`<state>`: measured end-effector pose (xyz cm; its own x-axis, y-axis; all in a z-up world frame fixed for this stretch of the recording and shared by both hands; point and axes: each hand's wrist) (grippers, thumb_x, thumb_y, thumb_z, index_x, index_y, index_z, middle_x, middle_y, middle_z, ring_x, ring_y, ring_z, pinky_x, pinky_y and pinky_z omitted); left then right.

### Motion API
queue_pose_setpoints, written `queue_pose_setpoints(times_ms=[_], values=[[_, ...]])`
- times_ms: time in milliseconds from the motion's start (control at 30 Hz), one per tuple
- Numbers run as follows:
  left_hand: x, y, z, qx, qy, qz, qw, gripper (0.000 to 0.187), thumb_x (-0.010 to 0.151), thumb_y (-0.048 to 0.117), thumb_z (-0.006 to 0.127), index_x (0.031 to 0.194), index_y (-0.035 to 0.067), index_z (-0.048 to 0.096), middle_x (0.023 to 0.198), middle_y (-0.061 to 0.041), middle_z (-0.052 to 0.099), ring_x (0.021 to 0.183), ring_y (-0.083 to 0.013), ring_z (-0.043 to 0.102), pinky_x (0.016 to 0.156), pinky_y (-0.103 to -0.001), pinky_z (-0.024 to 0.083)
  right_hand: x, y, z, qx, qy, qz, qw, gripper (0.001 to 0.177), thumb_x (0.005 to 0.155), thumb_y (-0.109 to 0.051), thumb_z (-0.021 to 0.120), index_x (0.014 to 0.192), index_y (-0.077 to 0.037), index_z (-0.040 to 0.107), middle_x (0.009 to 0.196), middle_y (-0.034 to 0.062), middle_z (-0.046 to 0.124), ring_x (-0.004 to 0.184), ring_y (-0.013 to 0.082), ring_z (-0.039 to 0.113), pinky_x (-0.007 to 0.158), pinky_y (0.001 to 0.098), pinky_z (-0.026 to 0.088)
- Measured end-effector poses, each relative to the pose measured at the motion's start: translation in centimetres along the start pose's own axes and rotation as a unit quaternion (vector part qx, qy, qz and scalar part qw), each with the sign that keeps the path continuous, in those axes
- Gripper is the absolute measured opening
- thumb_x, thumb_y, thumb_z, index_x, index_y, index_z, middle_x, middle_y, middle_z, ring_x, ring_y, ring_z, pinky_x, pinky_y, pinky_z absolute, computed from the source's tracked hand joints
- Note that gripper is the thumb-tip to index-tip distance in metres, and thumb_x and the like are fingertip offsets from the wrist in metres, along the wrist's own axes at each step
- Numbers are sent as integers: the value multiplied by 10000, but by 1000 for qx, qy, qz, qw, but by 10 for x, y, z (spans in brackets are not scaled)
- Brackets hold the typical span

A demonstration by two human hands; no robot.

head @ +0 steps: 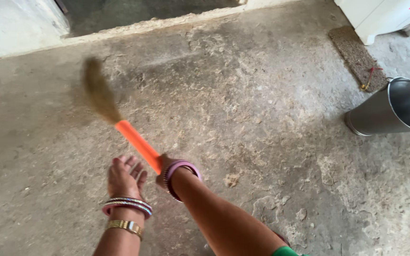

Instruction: The person sweeps the floor with a broom, moving from one room to another.

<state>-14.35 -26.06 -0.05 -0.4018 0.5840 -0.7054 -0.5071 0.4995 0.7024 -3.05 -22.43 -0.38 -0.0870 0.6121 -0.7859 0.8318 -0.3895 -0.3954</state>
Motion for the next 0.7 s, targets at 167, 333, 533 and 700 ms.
queue_pose_setpoints(times_ms=[167,333,533,700], values=[[20,-6,3,-31,5,33,999,523,1033,421,320,1435,115,455,1384,-46,616,1098,-166,639,892,-341,529,-2,2,-28,-18,10,-58,998,639,839,-62,641,1440,-194,468,1141,145,697,1011,307,707,846,464,572],[17,-8,21,-32,7,26,999,522,1024,440,347,1435,148,481,1362,-47,638,1084,-181,648,900,-361,525,3,27,-69,86,68,23,994,542,883,-64,560,1414,-119,466,994,220,752,791,317,749,628,446,573],[20,-2,21,-15,-2,17,1000,532,1022,466,343,1433,160,486,1357,-28,647,1077,-172,651,906,-363,516,25,42,-75,-15,55,75,996,650,827,-2,659,1441,-24,446,971,221,716,742,299,737,587,425,583],[31,-6,10,0,-1,27,1000,548,1011,483,341,1441,170,472,1371,-23,633,1096,-168,641,920,-348,504,25,14,-26,-65,-36,21,997,766,858,-64,660,1527,-164,300,1072,187,685,893,304,719,696,419,602]])
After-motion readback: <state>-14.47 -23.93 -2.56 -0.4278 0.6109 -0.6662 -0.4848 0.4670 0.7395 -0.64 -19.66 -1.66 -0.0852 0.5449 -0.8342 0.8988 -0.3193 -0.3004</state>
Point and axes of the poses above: each hand's wrist, its own x-axis towards the middle knuckle, its own z-axis out of the palm, y = z × x
